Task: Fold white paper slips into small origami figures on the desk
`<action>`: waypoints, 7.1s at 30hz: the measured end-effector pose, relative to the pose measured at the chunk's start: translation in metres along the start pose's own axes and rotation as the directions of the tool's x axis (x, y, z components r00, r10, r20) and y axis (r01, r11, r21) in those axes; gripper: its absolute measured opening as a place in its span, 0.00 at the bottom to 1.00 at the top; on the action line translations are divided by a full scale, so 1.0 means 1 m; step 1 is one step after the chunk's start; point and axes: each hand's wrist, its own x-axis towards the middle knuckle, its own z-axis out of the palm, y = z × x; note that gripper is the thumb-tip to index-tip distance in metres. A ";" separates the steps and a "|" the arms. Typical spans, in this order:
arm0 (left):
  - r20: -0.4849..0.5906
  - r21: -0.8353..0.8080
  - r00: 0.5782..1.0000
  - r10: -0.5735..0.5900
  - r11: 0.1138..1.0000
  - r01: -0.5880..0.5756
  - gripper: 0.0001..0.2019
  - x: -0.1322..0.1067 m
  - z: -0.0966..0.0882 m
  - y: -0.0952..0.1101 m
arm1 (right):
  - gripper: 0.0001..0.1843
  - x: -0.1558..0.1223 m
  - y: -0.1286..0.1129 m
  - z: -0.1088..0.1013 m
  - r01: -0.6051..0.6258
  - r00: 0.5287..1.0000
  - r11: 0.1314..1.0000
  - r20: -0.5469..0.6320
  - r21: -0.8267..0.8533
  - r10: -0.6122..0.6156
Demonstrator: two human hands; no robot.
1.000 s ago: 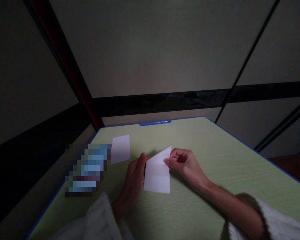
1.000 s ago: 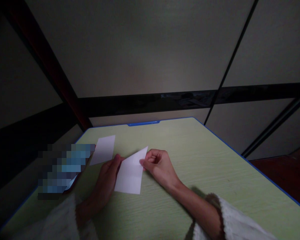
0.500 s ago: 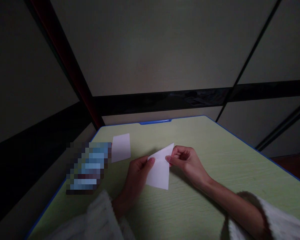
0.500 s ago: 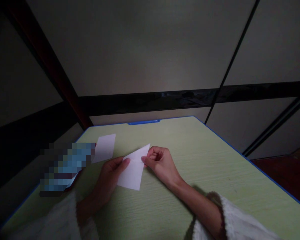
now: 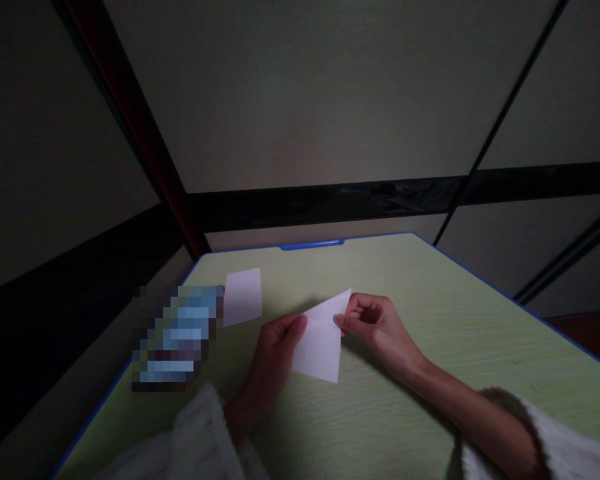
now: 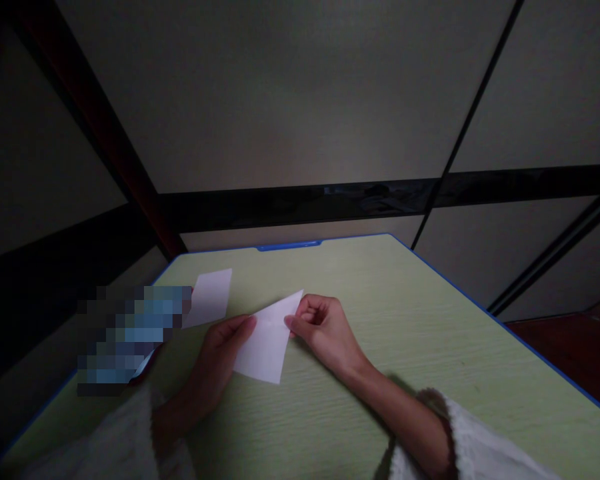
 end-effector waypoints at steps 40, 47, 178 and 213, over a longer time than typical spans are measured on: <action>-0.043 0.185 0.999 0.033 0.982 -0.025 0.14 0.004 0.002 0.005 | 0.08 0.002 -0.005 0.002 -0.042 0.998 0.997 0.051 -0.068 0.046; -0.038 0.166 0.999 -0.017 0.986 0.023 0.15 0.004 0.003 0.008 | 0.08 0.003 -0.005 0.001 -0.055 0.996 0.997 0.069 -0.049 0.058; 0.328 0.147 0.928 -0.178 0.980 0.136 0.21 0.002 0.001 -0.002 | 0.11 0.001 -0.005 0.002 0.213 0.976 0.970 -0.078 0.116 -0.205; 0.336 0.168 0.928 -0.160 0.980 0.109 0.12 0.003 0.000 -0.001 | 0.18 0.004 -0.003 0.008 -0.017 0.994 0.990 0.101 -0.142 0.031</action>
